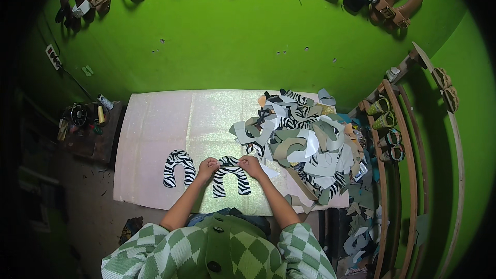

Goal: Sorting and arranging zebra-patterned shoe components on a workshop table.

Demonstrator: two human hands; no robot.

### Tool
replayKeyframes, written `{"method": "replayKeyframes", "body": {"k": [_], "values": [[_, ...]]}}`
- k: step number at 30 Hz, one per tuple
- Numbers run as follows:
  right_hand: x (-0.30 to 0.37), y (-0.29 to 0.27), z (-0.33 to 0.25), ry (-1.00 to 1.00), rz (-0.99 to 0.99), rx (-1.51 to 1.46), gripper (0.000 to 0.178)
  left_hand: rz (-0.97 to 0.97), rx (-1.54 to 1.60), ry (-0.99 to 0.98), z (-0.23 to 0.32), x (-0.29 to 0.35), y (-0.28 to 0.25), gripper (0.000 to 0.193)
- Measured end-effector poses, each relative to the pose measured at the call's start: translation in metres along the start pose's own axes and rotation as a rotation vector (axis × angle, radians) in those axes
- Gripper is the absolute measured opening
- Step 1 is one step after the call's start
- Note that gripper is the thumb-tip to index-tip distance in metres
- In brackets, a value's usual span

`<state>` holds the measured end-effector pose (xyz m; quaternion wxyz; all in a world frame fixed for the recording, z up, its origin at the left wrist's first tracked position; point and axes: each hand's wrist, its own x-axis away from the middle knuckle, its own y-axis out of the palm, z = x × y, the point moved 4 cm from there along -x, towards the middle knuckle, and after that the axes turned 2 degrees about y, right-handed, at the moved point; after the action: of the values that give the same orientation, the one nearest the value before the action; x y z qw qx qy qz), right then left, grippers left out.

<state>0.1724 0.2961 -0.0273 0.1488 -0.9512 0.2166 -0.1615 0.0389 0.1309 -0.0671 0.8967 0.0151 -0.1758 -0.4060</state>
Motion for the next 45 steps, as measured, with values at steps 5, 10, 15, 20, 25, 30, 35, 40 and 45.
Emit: {"method": "replayKeyframes", "body": {"k": [5, 10, 15, 20, 25, 30, 35, 40, 45], "values": [[-0.007, 0.009, 0.018, 0.056, 0.066, 0.101, 0.015, 0.067, -0.106, 0.007, -0.008, -0.002, -0.008, 0.012], [-0.003, 0.012, 0.015, 0.077, 0.200, 0.157, 0.020, 0.250, -0.404, 0.053, 0.001, 0.007, -0.014, 0.022], [0.000, 0.010, 0.022, 0.124, 0.233, 0.221, 0.019, 0.309, -0.632, -0.050, 0.021, 0.019, -0.002, 0.029], [0.001, 0.011, 0.021, 0.138, 0.241, 0.239, 0.018, 0.383, -0.844, -0.111, 0.027, 0.024, -0.001, 0.033], [0.001, 0.011, 0.021, 0.132, 0.233, 0.247, 0.017, 0.380, -0.892, -0.107, 0.029, 0.021, -0.001, 0.033], [0.001, 0.012, 0.022, 0.129, 0.231, 0.262, 0.017, 0.381, -0.890, -0.115, 0.032, 0.022, 0.000, 0.034], [0.002, 0.013, 0.020, 0.136, 0.235, 0.280, 0.017, 0.385, -0.886, -0.125, 0.031, 0.023, -0.002, 0.034], [0.006, 0.014, 0.017, 0.129, 0.248, 0.268, 0.015, 0.402, -0.901, -0.125, 0.033, 0.024, 0.002, 0.034], [0.011, 0.020, 0.013, 0.135, 0.314, 0.274, 0.013, 0.404, -0.930, -0.039, 0.033, 0.025, 0.005, 0.033]]}}
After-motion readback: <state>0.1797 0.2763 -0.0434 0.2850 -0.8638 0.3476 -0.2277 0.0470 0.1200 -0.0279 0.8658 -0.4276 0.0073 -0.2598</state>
